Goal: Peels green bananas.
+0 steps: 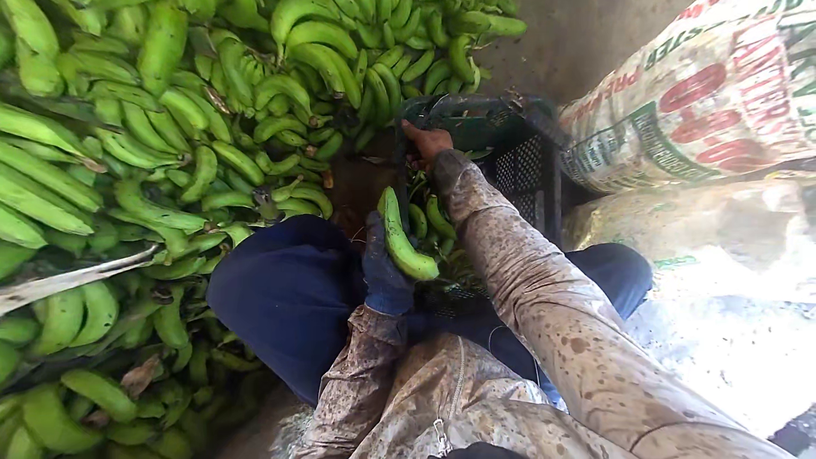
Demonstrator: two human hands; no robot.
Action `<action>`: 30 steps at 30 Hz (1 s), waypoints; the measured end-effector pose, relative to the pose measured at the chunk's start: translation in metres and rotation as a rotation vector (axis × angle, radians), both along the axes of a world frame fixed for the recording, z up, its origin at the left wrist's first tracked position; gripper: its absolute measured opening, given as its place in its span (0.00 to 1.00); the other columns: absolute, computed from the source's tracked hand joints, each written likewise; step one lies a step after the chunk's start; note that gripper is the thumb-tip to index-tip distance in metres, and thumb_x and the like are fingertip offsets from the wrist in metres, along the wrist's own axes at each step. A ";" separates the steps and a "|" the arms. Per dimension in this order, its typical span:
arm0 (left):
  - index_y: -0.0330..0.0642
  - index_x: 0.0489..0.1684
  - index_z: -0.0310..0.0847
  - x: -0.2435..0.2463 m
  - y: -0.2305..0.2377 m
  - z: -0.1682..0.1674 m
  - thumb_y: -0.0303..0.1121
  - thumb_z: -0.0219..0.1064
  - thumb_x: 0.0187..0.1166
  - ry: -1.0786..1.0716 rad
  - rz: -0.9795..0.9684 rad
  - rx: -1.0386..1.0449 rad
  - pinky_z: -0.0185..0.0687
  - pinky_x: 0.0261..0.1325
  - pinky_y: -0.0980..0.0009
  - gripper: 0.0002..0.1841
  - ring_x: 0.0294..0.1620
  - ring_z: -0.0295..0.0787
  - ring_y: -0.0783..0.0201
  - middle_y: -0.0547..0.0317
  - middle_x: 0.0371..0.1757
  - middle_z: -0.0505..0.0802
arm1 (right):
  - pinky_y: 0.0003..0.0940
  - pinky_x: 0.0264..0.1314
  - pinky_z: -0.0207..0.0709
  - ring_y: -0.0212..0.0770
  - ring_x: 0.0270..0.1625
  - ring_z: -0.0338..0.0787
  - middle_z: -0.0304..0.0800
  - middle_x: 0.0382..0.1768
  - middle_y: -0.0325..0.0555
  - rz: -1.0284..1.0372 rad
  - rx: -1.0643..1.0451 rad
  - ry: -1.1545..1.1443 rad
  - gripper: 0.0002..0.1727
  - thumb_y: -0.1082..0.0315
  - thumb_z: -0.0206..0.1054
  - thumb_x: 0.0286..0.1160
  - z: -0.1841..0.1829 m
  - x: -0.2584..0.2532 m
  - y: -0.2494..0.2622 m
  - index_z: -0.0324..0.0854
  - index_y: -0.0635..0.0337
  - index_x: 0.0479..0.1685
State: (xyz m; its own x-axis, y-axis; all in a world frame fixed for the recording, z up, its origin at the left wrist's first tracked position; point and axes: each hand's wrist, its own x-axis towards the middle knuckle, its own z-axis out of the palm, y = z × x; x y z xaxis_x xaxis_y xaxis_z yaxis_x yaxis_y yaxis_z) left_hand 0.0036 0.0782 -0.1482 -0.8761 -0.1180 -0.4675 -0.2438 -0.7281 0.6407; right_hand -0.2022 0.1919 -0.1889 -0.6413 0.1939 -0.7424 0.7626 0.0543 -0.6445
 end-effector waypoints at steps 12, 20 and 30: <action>0.45 0.56 0.77 0.009 0.012 -0.004 0.52 0.38 0.93 -0.106 -0.255 0.147 0.87 0.26 0.62 0.25 0.27 0.87 0.58 0.51 0.36 0.88 | 0.73 0.87 0.54 0.70 0.89 0.63 0.66 0.86 0.66 0.508 1.119 0.206 0.33 0.51 0.62 0.84 0.013 0.031 0.228 0.72 0.63 0.83; 0.45 0.60 0.75 -0.004 0.017 0.004 0.61 0.35 0.90 -0.065 -0.350 0.240 0.84 0.21 0.63 0.31 0.24 0.84 0.57 0.49 0.38 0.87 | 0.58 0.74 0.80 0.58 0.69 0.88 0.85 0.69 0.63 0.428 0.660 0.469 0.35 0.56 0.70 0.81 0.058 0.158 0.177 0.66 0.60 0.84; 0.41 0.56 0.76 0.011 0.011 0.038 0.48 0.42 0.94 0.080 -0.540 0.169 0.87 0.25 0.68 0.22 0.24 0.85 0.61 0.52 0.33 0.86 | 0.42 0.66 0.84 0.42 0.57 0.92 0.93 0.52 0.52 0.772 0.389 0.891 0.25 0.49 0.59 0.88 0.097 0.314 0.106 0.85 0.63 0.61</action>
State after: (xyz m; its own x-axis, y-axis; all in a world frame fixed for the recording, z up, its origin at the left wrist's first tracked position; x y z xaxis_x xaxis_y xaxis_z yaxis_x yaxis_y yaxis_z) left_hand 0.0145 0.0889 -0.1104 -0.8248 0.4270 -0.3707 -0.5653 -0.6079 0.5576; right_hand 0.1118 0.2981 -0.0919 -0.9367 -0.3487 0.0321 -0.2487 0.5977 -0.7622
